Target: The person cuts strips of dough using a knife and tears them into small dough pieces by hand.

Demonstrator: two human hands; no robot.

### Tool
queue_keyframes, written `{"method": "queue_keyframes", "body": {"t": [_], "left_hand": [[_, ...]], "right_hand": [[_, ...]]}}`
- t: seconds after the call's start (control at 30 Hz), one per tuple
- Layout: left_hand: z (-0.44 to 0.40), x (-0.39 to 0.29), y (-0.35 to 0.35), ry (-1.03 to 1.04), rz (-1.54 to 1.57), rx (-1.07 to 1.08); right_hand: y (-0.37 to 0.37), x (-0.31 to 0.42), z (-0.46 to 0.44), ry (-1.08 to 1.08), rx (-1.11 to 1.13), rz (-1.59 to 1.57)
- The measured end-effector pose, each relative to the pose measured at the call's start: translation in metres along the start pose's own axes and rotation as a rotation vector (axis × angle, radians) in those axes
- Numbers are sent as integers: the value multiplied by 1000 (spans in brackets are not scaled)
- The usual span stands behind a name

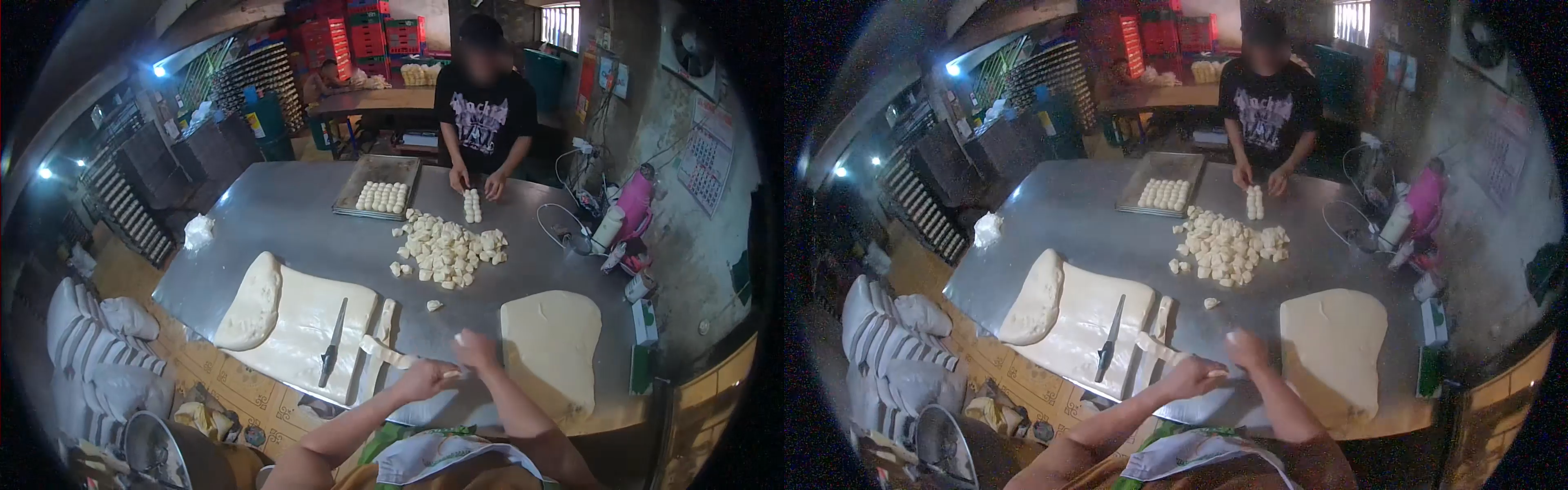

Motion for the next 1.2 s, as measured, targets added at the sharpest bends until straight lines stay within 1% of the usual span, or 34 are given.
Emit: {"method": "queue_keyframes", "body": {"t": [0.1,0.13,0.17,0.2,0.23,0.27,0.3,0.37,0.4,0.47,0.5,0.53,0.57,0.6,0.63,0.7,0.73,0.77,0.8,0.87,0.9,1.0,1.03,1.07,1.13,1.17,1.2], "left_hand": [[4,-7,-9,-206,622,-60],[-1,8,10,-217,620,-59],[-9,33,14,-47,422,-375],[-16,29,5,63,322,-531],[-20,24,-2,155,202,-695],[-27,7,-15,198,233,-710],[-25,-10,-22,223,270,-718],[-14,-20,-9,227,305,-726],[-23,-1,18,26,347,-537],[-31,26,63,-359,410,-145],[-31,23,64,-358,402,-135],[-27,-1,63,-306,189,-16],[-24,-19,63,-246,-24,100],[-26,-25,56,-231,-31,102],[-25,-35,46,-132,165,34],[-15,-44,26,48,572,-114],[-19,-30,27,51,573,-117],[-21,-7,23,93,469,-292],[-26,14,21,140,366,-471],[-45,22,-6,223,268,-657],[-54,26,-10,267,345,-610],[-55,33,-15,327,514,-510],[-64,46,3,147,482,-337],[-70,57,20,-27,445,-166],[-71,72,31,-198,415,7],[-65,62,30,-133,287,119],[-58,53,28,-61,151,234]], "right_hand": [[-11,-25,5,-268,-289,106],[-13,-21,16,-269,-281,98],[-16,-2,37,-281,-207,-19],[-26,22,52,-300,-143,-130],[-37,31,50,-311,-125,-184],[-47,41,47,-321,-106,-237],[-58,48,54,-406,-169,-356],[-72,54,72,-582,-284,-598],[-71,50,74,-582,-286,-605],[-55,17,58,-273,-237,-472],[-45,-2,53,-114,-209,-407],[-39,-14,49,-107,-209,-413],[-29,-25,41,-87,-152,-178],[-24,-39,31,-64,-104,59],[-25,-47,33,-51,-116,54],[-37,-42,42,-241,-321,23],[-44,-32,44,-345,-424,12],[-40,-22,48,-337,-420,15],[-35,-6,52,-322,-314,-84],[-39,28,45,-294,-137,-270],[-44,40,42,-280,-150,-261],[-67,70,38,-360,-380,-477],[-60,70,34,-349,-385,-468],[-49,55,25,-204,-377,-425],[-30,22,11,83,-350,-338],[-28,17,4,89,-344,-328],[-22,10,-4,141,-266,-185]]}}
Point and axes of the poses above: each hand's wrist, its own z-axis away from the middle knuckle, its own y-axis out of the palm, x = y × z, the point moved 8 cm from there along -z, towards the middle knuckle, and after that the axes turned 2 degrees about -x, right-handed, at the moved point
